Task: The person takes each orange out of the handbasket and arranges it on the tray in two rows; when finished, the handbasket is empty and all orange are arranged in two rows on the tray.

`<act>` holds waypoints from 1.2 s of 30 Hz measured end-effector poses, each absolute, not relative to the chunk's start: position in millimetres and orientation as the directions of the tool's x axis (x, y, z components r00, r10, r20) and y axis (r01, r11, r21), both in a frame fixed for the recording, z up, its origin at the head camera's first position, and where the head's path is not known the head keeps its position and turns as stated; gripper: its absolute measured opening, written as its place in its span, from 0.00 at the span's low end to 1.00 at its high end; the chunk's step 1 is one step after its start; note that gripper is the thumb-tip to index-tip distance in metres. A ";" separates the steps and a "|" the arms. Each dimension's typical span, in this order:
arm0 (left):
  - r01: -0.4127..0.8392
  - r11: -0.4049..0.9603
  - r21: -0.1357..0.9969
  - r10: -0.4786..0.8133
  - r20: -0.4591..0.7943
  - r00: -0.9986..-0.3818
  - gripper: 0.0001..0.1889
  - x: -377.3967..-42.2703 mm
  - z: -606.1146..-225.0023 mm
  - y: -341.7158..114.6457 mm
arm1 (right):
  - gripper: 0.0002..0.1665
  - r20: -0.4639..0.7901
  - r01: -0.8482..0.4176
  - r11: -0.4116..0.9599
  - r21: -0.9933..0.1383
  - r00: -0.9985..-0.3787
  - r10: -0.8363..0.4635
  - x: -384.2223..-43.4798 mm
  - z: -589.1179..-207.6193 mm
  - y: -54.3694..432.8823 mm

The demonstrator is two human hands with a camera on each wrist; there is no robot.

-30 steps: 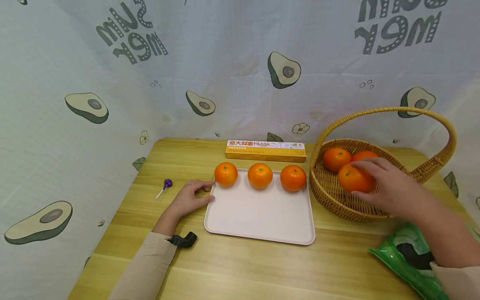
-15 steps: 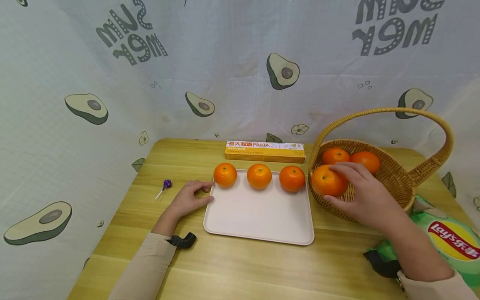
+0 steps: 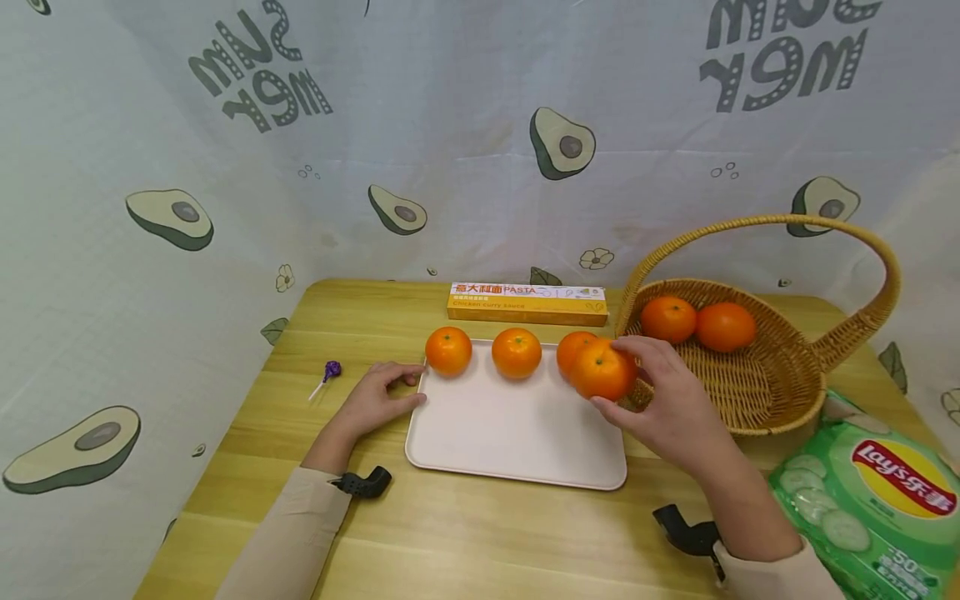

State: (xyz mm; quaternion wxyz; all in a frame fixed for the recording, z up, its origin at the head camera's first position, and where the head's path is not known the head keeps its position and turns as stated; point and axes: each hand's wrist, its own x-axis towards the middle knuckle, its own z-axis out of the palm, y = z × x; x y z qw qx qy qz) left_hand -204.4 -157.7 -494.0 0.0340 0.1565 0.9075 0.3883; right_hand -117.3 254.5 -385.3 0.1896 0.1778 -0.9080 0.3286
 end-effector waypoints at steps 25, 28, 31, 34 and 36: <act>0.255 0.657 0.709 0.303 0.061 -0.951 0.23 -205.5 -494.6 -157.3 | 0.42 0.378 -0.454 0.557 -0.695 -0.890 -0.253 -120.9 -413.4 166.2; 0.254 0.659 0.708 0.303 0.059 -0.951 0.23 -205.7 -494.9 -157.3 | 0.41 0.354 -0.446 0.538 -0.715 -0.895 -0.272 -120.5 -414.5 155.3; 0.253 0.659 0.708 0.303 0.059 -0.951 0.23 -205.3 -494.5 -157.3 | 0.41 0.327 -0.438 0.524 -0.730 -0.898 -0.294 -120.3 -416.1 145.7; 0.252 0.658 0.710 0.303 0.057 -0.951 0.23 -205.2 -494.3 -157.4 | 0.41 0.304 -0.434 0.530 -0.729 -0.898 -0.318 -121.0 -419.4 137.4; 0.250 0.657 0.711 0.304 0.054 -0.951 0.23 -205.4 -494.3 -157.6 | 0.41 0.289 -0.431 0.536 -0.726 -0.899 -0.330 -121.6 -422.1 132.3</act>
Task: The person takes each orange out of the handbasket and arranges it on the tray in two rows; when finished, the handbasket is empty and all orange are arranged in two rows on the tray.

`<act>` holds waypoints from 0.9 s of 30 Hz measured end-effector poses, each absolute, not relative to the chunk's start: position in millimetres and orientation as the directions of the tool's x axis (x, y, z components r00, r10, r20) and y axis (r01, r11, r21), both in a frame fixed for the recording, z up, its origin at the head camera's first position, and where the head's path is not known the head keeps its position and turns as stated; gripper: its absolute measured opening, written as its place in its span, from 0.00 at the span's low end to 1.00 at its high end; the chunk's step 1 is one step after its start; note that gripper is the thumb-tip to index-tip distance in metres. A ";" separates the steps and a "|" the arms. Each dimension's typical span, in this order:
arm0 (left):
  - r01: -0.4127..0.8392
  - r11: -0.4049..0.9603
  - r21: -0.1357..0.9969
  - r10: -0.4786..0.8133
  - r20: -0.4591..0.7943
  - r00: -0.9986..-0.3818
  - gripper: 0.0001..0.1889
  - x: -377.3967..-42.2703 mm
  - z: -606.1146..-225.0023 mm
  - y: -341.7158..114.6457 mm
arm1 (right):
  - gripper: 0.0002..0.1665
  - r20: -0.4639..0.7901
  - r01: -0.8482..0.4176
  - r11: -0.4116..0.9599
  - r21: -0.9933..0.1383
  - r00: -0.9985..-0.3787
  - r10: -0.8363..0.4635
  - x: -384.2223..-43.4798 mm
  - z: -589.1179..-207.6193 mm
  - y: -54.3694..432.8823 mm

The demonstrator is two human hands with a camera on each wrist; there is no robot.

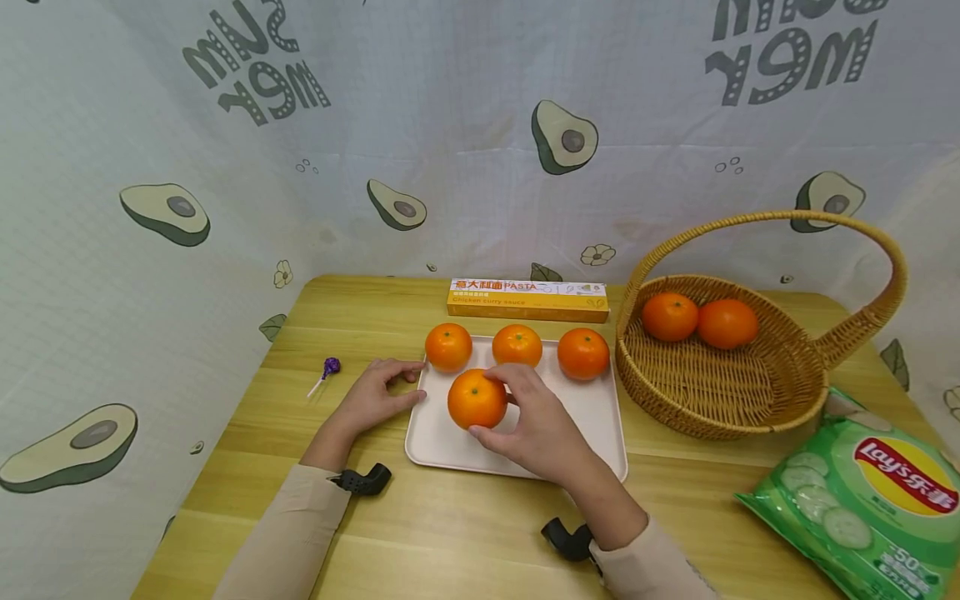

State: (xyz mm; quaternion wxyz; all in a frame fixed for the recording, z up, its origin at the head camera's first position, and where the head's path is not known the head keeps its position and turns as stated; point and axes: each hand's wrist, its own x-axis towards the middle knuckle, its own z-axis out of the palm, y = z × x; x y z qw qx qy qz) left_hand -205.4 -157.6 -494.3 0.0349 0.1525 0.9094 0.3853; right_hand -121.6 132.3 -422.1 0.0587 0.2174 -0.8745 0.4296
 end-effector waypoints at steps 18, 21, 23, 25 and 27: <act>0.277 0.653 0.705 0.317 0.078 -0.945 0.23 -205.6 -495.0 -159.1 | 0.38 0.222 -0.431 0.518 -0.739 -0.881 -0.418 -122.1 -438.2 95.8; 0.277 0.658 0.701 0.317 0.077 -0.945 0.24 -205.1 -494.1 -158.9 | 0.38 0.190 -0.413 0.528 -0.742 -0.885 -0.425 -122.3 -441.0 92.0; 0.277 0.661 0.697 0.315 0.077 -0.946 0.24 -204.9 -493.5 -158.8 | 0.38 0.167 -0.399 0.531 -0.747 -0.887 -0.430 -121.9 -442.4 89.6; 0.275 0.665 0.695 0.314 0.073 -0.947 0.24 -204.8 -493.0 -158.6 | 0.38 0.147 -0.387 0.536 -0.750 -0.888 -0.435 -121.5 -443.6 87.2; 0.271 0.665 0.695 0.314 0.069 -0.947 0.24 -204.9 -492.8 -158.5 | 0.38 0.131 -0.378 0.544 -0.749 -0.890 -0.437 -121.1 -444.8 84.9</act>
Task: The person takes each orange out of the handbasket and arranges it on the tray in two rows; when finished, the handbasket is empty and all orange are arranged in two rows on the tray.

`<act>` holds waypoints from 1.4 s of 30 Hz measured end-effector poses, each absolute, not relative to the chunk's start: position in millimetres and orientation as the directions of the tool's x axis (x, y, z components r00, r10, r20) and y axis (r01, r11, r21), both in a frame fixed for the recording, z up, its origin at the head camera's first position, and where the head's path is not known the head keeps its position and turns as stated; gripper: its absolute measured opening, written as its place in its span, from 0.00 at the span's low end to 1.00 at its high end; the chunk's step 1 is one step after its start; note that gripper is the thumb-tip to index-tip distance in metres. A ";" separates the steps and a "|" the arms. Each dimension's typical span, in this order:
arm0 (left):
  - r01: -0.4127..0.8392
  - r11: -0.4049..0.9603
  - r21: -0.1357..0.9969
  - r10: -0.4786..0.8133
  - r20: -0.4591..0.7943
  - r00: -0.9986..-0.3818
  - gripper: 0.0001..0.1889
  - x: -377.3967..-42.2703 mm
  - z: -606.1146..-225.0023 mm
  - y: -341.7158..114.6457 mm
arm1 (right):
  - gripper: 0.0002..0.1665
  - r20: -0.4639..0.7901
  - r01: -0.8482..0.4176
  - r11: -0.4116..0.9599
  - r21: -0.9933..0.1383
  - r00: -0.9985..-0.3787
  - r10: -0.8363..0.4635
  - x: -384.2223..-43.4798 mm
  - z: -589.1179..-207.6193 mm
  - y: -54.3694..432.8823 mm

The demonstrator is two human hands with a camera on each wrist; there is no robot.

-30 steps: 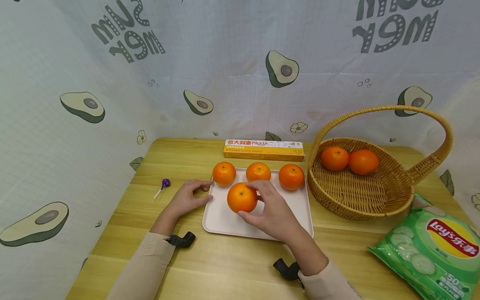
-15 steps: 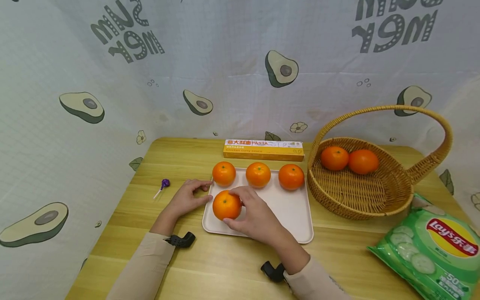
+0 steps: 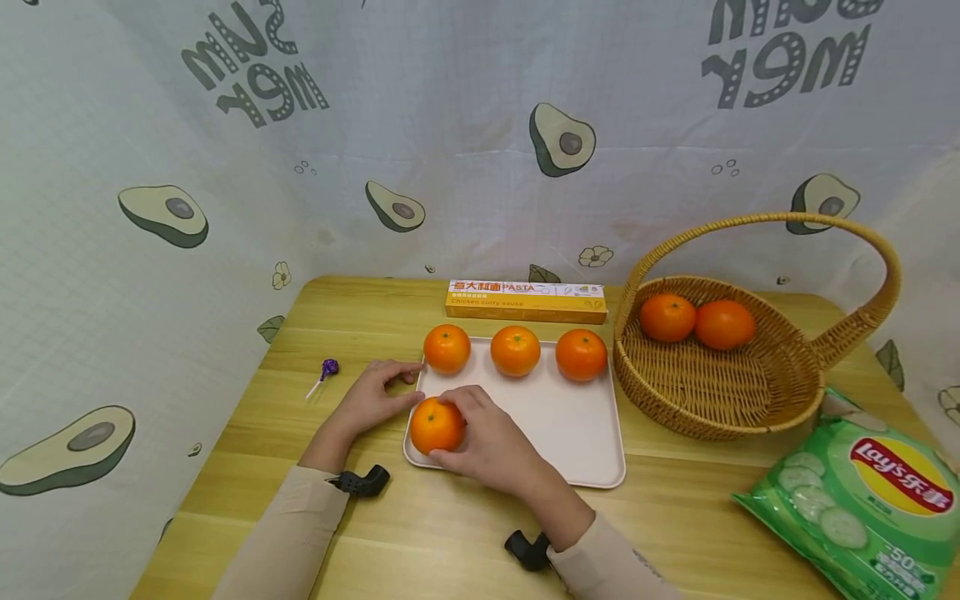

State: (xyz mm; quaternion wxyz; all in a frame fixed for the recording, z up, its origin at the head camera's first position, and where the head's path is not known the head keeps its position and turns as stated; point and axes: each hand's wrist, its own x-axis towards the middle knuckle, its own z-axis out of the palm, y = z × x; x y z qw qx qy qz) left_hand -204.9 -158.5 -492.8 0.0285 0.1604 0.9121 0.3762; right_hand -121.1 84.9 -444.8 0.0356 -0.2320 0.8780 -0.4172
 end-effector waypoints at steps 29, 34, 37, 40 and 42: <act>0.269 0.667 0.695 0.312 0.068 -0.948 0.23 -205.5 -495.5 -158.9 | 0.40 0.060 -0.337 0.579 -0.743 -0.894 -0.444 -122.6 -448.3 77.1; 0.270 0.666 0.696 0.313 0.069 -0.947 0.23 -205.1 -495.2 -158.4 | 0.39 0.066 -0.354 0.605 -0.714 -0.893 -0.444 -121.9 -445.3 79.2; 0.268 0.666 0.696 0.311 0.068 -0.948 0.23 -204.8 -494.8 -158.2 | 0.40 0.076 -0.363 0.614 -0.700 -0.894 -0.442 -121.9 -442.6 81.6; 0.266 0.665 0.698 0.309 0.067 -0.949 0.23 -205.0 -494.6 -158.0 | 0.41 0.090 -0.371 0.614 -0.697 -0.894 -0.438 -122.3 -439.4 85.3; 0.265 0.664 0.700 0.309 0.066 -0.949 0.23 -205.3 -494.6 -157.8 | 0.42 0.100 -0.378 0.618 -0.689 -0.895 -0.435 -122.4 -436.8 88.2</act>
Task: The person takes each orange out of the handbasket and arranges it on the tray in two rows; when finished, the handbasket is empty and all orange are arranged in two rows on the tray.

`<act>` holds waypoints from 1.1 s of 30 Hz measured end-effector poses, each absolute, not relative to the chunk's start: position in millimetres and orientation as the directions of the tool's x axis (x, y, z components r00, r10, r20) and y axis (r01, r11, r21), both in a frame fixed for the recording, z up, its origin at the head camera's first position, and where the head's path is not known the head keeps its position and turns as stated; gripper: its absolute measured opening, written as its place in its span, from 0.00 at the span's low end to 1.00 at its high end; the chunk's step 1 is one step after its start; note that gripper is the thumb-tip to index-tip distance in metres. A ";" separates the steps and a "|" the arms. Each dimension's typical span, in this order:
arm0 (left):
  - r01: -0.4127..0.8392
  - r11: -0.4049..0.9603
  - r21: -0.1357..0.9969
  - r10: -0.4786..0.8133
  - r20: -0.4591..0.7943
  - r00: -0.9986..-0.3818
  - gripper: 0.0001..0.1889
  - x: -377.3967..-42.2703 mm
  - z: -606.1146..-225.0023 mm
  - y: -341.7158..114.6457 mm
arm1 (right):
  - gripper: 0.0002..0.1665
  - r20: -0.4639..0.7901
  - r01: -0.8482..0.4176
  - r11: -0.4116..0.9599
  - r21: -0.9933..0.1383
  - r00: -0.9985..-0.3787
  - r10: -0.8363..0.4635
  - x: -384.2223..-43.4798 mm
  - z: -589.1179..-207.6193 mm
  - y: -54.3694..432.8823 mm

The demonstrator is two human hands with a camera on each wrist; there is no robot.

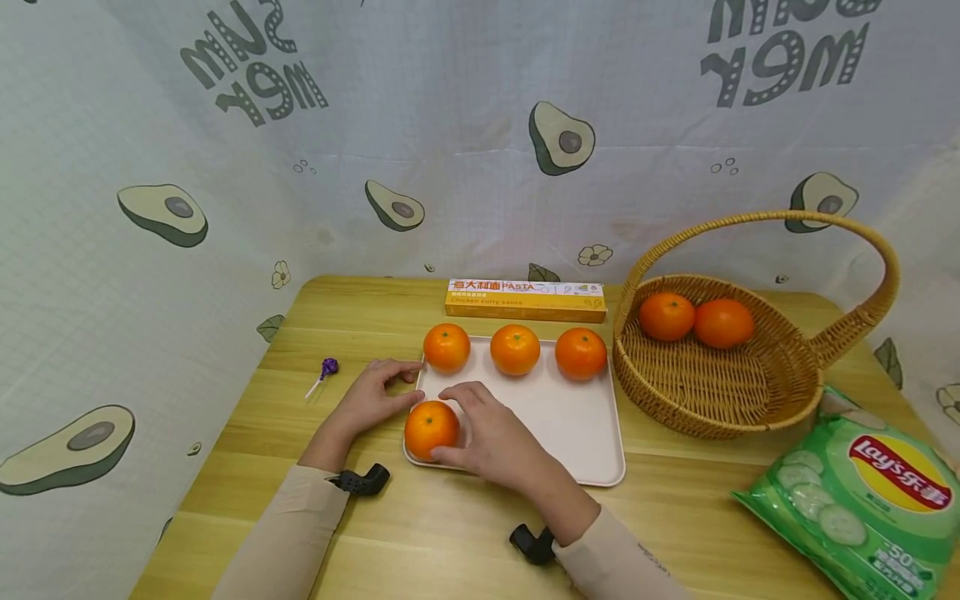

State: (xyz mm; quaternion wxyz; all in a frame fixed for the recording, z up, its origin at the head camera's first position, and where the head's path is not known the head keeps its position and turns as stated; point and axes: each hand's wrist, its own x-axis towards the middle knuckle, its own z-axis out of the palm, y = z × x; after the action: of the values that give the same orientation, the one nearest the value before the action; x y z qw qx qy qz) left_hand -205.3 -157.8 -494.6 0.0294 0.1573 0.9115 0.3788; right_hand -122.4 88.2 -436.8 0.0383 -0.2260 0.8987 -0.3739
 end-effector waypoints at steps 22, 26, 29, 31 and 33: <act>0.251 0.666 0.703 0.306 0.050 -0.951 0.24 -205.5 -492.6 -157.6 | 0.40 0.168 -0.457 0.763 -0.456 -0.887 -0.431 -129.9 -404.2 145.2; 0.251 0.666 0.702 0.305 0.050 -0.951 0.24 -205.7 -493.2 -157.9 | 0.40 0.178 -0.482 0.779 -0.400 -0.875 -0.450 -132.4 -397.7 160.7; 0.252 0.665 0.703 0.307 0.050 -0.950 0.24 -205.7 -493.2 -157.9 | 0.39 0.161 -0.480 0.800 -0.360 -0.876 -0.454 -133.9 -390.6 173.1; 0.252 0.663 0.705 0.308 0.049 -0.950 0.24 -205.6 -492.9 -157.8 | 0.38 0.153 -0.480 0.810 -0.338 -0.877 -0.456 -134.5 -384.3 181.9; 0.251 0.661 0.707 0.309 0.048 -0.950 0.24 -204.9 -492.2 -157.7 | 0.37 0.161 -0.487 0.815 -0.316 -0.874 -0.459 -135.3 -378.2 190.9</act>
State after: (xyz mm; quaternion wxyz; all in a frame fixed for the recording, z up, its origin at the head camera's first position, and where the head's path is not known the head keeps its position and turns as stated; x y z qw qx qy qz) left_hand -204.9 -157.7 -492.2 0.0379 0.1538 0.9105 0.3819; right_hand -135.3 190.9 -378.2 -0.0387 -0.2484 0.9517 -0.1759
